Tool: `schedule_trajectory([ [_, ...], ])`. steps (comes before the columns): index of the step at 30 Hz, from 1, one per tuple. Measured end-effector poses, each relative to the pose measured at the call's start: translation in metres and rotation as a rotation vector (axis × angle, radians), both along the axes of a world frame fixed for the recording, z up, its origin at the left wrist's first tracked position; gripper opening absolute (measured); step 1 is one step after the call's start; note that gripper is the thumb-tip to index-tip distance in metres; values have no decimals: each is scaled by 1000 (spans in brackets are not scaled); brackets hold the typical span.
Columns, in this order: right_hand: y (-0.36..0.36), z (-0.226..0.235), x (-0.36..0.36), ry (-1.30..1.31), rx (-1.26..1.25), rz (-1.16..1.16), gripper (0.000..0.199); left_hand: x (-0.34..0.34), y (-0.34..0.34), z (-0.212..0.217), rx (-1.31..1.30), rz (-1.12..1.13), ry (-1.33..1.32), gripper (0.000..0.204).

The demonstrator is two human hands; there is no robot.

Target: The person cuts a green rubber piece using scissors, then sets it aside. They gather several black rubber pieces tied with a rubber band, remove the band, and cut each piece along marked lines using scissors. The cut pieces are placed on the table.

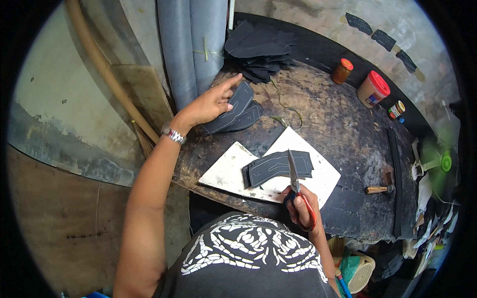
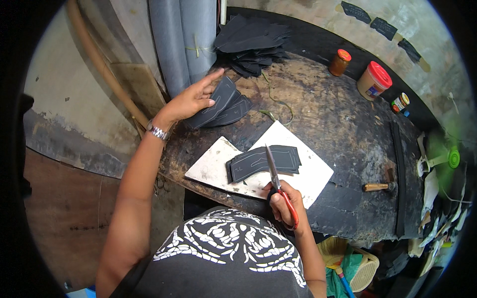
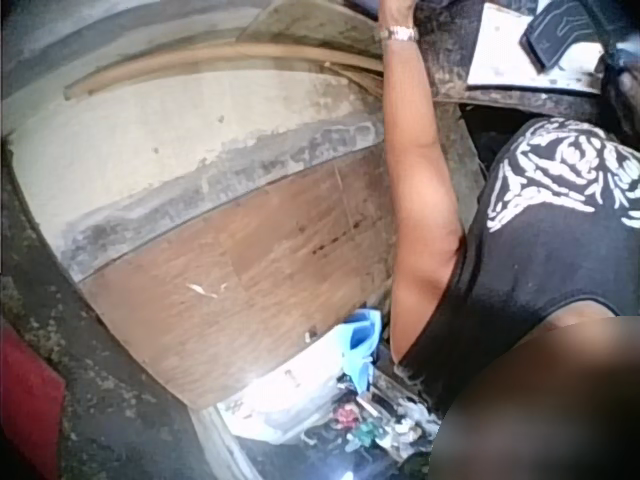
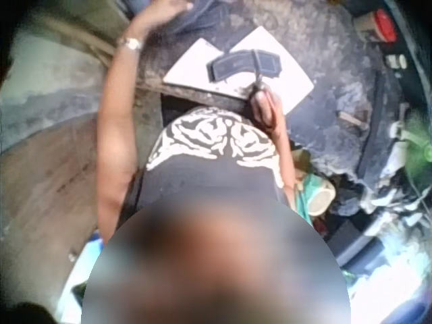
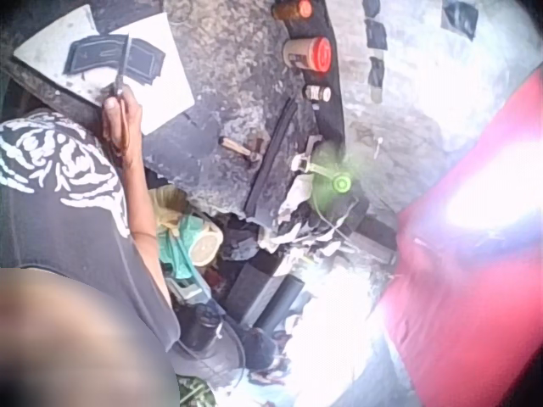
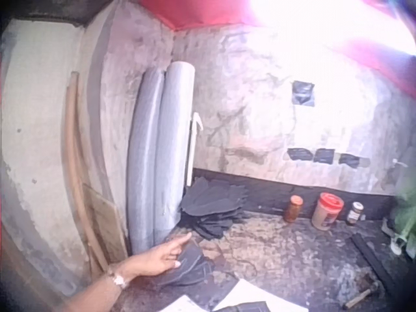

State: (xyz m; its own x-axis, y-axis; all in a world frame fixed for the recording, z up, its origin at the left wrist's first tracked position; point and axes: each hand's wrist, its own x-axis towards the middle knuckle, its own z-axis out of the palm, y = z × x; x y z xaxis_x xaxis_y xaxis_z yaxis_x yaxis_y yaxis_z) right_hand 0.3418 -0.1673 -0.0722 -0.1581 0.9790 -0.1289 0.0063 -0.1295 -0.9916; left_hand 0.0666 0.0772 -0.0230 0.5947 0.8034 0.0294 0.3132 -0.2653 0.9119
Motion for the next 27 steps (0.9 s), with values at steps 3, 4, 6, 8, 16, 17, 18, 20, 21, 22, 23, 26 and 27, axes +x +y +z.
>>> schedule_trajectory([
  [3, 0, -10, 4, 98, 72, -57, 55, 12, 16, -14, -35, -62, 303, 85],
  [4, -1, -13, 4, 115, 88, -83, 57, 22, 6, -23, 559, 53, 633, 74],
  [6, -2, -17, 4, 176, 123, -131, 60, 41, -6, -28, 577, -84, 390, 62],
  [8, -2, -21, 2, 264, 146, -180, 61, 66, -29, -32, 416, -211, 190, 53],
  [16, -5, -33, 7, 522, 149, -293, 63, 117, -113, -45, 614, -251, 248, 54],
  [17, -6, -33, 7, 565, 148, -296, 62, 118, -114, -46, 598, -227, 227, 52],
  [18, -6, -33, 8, 563, 134, -302, 61, 117, -114, -47, 588, -199, 199, 50],
  [20, -7, -31, 8, 599, 129, -294, 58, 117, -113, -50, 596, -188, 209, 47],
  [21, -7, -29, 8, 574, 101, -304, 57, 116, -112, -52, 609, -186, 198, 45],
  [22, -8, -27, 8, 558, 78, -313, 56, 116, -112, -53, 606, -168, 177, 44],
  [23, -9, -25, 9, 550, 67, -312, 55, 115, -111, -55, 611, -156, 143, 42],
  [26, -10, -16, 11, 466, -17, -355, 52, 114, -108, -58, 658, -151, 125, 37],
  [27, -11, -13, 11, 445, -35, -356, 52, 114, -107, -58, 665, -141, 138, 35],
])
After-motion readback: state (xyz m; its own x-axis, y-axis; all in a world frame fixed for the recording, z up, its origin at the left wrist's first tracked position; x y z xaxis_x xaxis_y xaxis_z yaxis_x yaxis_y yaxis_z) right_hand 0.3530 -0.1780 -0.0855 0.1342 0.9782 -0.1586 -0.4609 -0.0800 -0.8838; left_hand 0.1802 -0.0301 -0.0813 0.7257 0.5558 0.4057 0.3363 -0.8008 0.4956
